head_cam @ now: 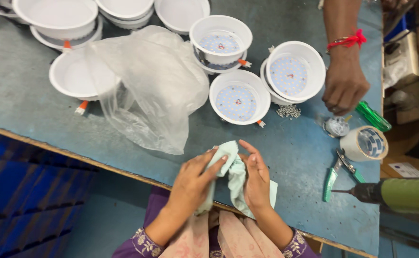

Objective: The person assembles LED light fixtures by wiping the interior, placing a cover, and securing it with screws using a screwdriver. The person handles multiple units sequentially, stacking completed fixtures on the table.

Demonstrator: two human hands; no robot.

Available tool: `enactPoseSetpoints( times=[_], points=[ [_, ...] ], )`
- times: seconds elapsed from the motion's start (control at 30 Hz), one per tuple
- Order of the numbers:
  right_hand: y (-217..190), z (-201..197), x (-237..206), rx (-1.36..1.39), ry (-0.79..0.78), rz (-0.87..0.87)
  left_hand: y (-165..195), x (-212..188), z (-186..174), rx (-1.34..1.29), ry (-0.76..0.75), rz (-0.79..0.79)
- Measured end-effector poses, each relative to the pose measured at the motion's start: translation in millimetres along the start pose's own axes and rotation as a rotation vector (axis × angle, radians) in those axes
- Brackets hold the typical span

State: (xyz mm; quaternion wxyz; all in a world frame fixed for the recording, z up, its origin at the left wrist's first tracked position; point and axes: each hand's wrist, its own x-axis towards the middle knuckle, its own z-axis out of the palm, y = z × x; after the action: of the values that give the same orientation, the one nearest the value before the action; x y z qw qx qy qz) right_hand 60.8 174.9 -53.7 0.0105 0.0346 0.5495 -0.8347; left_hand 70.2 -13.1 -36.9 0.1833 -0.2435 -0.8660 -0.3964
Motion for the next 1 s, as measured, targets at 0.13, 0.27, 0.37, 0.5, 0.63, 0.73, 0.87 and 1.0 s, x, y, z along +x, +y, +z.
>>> enactPoseSetpoints(
  times=[0.13, 0.27, 0.37, 0.5, 0.63, 0.73, 0.87, 1.0],
  points=[
    [-24.0, -22.6, -30.0, -0.876, -0.068, -0.189, -22.8, 4.1, -10.2, 0.027, 0.074, 0.010],
    [-26.1, -43.7, -63.5, -1.426, -0.358, -0.476, -50.0, 11.3, -32.3, 0.154, 0.066, 0.091],
    [-33.9, -69.9, -65.2, -1.617, -0.429, -0.456, -62.5, 19.6, -57.3, 0.239, -0.072, 0.084],
    [-54.9, -103.4, -42.7, -1.552, -0.342, -0.418, -59.7, 38.0, -84.5, 0.265, -0.236, -0.005],
    [-67.1, -113.2, -26.9, -1.425, -0.104, -0.506, -51.7, 44.3, -129.4, 0.012, -0.122, -0.037],
    [-65.6, -106.3, -27.7, -1.363, 0.035, -0.589, -59.8, 46.1, -155.3, -0.059, 0.112, -0.189],
    [-48.5, -86.0, -32.9, -1.178, -0.016, -0.590, -108.5, 74.4, -141.1, 0.116, 0.094, -0.304],
    [-37.5, -69.0, -39.7, -1.199, -0.066, -0.541, -155.1, 99.5, -89.6, 0.255, -0.030, 0.101]
  ],
)
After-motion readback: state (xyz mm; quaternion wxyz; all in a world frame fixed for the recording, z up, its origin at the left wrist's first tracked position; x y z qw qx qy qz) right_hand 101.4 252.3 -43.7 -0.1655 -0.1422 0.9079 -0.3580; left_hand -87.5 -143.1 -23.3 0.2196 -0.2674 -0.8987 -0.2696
